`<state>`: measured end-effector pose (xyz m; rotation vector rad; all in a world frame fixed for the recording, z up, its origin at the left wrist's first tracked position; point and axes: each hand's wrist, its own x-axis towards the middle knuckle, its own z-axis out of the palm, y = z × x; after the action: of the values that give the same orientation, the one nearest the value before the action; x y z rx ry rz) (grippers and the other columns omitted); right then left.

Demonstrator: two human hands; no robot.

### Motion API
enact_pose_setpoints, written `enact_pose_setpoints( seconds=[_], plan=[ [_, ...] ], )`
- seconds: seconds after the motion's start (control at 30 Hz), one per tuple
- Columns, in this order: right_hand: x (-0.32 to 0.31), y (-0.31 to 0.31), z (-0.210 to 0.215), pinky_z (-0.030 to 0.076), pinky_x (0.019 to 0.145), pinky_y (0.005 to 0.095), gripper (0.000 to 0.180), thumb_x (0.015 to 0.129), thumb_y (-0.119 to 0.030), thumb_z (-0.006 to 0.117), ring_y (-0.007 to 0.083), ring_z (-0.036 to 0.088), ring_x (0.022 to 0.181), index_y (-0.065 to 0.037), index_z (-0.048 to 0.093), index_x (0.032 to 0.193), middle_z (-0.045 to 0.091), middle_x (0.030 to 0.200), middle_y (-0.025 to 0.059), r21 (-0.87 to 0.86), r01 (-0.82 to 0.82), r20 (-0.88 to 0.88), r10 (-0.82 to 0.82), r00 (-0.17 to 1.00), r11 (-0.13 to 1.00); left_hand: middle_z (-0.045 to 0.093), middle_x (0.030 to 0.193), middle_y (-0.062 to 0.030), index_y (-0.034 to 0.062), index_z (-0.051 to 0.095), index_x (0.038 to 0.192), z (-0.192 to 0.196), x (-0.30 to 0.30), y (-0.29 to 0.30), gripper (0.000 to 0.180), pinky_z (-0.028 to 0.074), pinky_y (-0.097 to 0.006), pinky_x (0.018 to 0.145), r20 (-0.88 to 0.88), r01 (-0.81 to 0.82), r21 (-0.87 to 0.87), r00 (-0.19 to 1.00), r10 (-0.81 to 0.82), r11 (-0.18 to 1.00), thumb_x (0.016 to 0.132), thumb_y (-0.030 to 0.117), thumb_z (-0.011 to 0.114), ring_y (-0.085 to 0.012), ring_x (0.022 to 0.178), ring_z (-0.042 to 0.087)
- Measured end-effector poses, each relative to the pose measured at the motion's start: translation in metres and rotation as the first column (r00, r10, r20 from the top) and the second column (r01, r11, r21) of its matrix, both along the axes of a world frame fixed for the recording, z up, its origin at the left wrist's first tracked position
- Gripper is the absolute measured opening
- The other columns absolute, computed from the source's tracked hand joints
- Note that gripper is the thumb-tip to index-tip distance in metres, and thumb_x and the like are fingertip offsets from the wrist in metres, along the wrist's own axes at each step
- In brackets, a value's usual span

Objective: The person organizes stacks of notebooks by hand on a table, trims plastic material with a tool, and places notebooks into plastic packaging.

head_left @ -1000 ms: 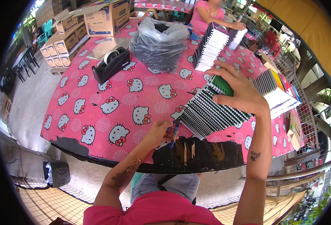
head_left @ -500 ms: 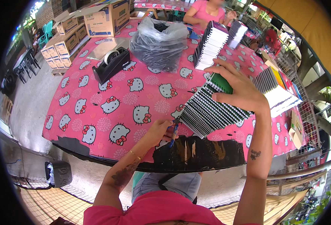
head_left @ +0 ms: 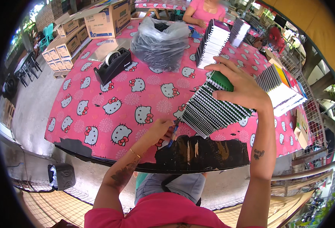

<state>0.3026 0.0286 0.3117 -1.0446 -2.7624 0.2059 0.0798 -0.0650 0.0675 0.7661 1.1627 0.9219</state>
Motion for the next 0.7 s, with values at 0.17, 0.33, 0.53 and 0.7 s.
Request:
enact_pose_setpoints(
  seconds=[0.17,0.33,0.53,0.7],
  plan=[
    [0.001,0.0,0.0,0.035,0.106,0.0491,0.066,0.073,-0.04,0.069,0.0386,0.044,0.13,-0.025,0.05,0.135,0.036,0.15,0.0136,-0.011,0.007,-0.009,-0.007,1.0,1.0,0.065,0.081,-0.0148,-0.0068,0.057,0.095,0.005,0.005,0.0,0.035,0.056,-0.036,0.059,0.033,-0.035,0.009,0.999,0.034,0.999,0.095,0.027,0.049,-0.0241,0.064,0.068],
    [0.0,-0.002,0.002,0.036,0.105,0.0472,0.065,0.073,-0.037,0.07,0.0375,0.044,0.13,-0.024,0.05,0.134,0.036,0.15,0.0118,0.004,0.006,0.005,-0.006,1.0,1.0,0.063,0.08,-0.0181,-0.0049,0.06,0.094,0.003,0.004,0.006,0.031,0.054,-0.038,0.055,-0.384,0.119,0.147,0.922,-0.054,0.982,0.094,0.025,0.05,-0.026,0.062,0.067],
    [0.001,-0.001,0.001,0.036,0.105,0.0471,0.066,0.073,-0.038,0.07,0.0378,0.046,0.129,-0.025,0.05,0.134,0.037,0.149,0.0119,0.025,-0.016,-0.007,0.016,1.0,1.0,0.068,0.085,-0.0147,-0.0035,0.062,0.095,0.004,0.006,0.006,0.033,0.052,-0.037,0.058,-0.765,0.338,0.308,0.643,0.02,0.889,0.096,0.027,0.048,-0.0254,0.063,0.067],
    [0.002,-0.001,0.0,0.036,0.105,0.0477,0.065,0.073,-0.042,0.066,0.0409,0.048,0.125,-0.027,0.051,0.135,0.039,0.148,0.015,0.015,0.005,-0.01,-0.005,1.0,1.0,0.069,0.086,-0.0142,-0.0031,0.06,0.094,0.005,0.005,0.002,0.032,0.055,-0.036,0.06,-0.058,0.036,-0.03,0.998,-0.038,0.999,0.096,0.026,0.047,-0.0255,0.068,0.069]
  ],
)
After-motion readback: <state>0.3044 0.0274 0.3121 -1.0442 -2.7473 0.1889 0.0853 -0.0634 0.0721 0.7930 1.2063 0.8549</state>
